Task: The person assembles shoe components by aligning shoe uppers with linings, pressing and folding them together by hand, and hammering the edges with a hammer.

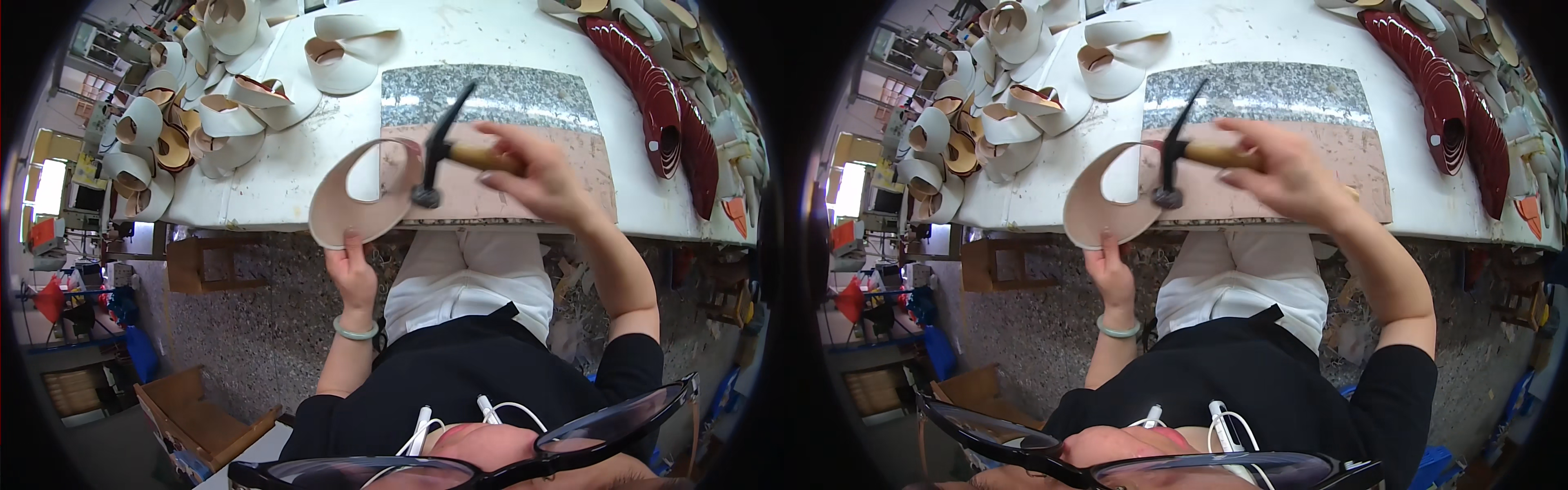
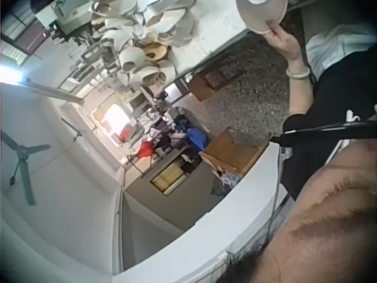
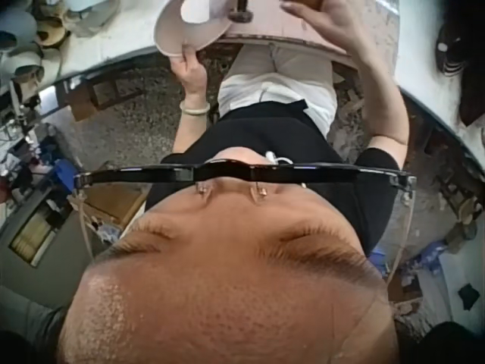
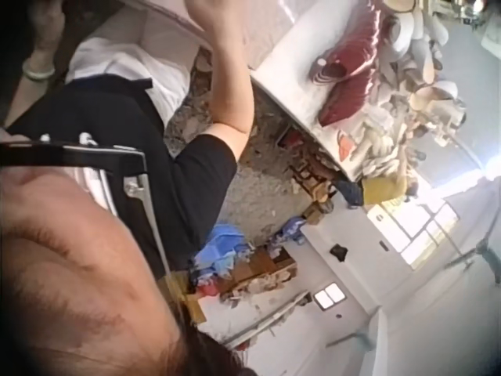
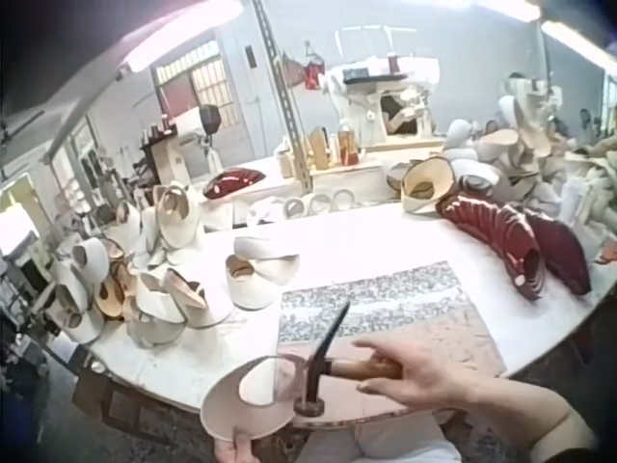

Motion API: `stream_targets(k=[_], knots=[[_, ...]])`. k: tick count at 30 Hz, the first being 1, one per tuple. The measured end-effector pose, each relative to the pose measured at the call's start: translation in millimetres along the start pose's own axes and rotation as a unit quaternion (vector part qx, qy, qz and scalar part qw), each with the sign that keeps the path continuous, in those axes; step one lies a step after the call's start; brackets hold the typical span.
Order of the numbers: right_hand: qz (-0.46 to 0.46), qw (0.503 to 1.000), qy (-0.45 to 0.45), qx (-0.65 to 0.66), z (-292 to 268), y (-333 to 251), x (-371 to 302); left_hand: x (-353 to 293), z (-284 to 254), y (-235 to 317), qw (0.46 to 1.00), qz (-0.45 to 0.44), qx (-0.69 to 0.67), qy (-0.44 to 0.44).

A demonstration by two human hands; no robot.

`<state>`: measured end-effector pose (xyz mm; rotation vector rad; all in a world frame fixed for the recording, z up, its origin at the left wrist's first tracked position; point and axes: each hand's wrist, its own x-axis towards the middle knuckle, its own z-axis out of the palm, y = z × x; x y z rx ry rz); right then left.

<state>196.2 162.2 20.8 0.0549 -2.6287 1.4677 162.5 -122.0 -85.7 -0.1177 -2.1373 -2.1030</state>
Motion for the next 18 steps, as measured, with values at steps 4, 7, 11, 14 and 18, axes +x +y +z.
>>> stream_targets(k=[4,7,11,14,18], knots=[[0.097,0.993,0.022,-0.057,-43,51,5,22,-13,5,0.993,0.105,-0.007,-0.047],[0.060,0.961,0.050,-0.266,-55,80,6,37,-9,11,0.977,0.177,-0.012,-0.122],[-0.136,0.988,0.072,-0.013,-47,55,-6,46,17,8,0.951,0.205,-0.051,-0.225],[-0.066,0.972,-0.133,0.183,-35,34,-26,43,46,11,0.922,0.156,-0.119,-0.335],[-0.048,0.987,-0.045,0.144,-67,58,-76,57,74,6,0.910,0.132,-0.090,-0.381]])
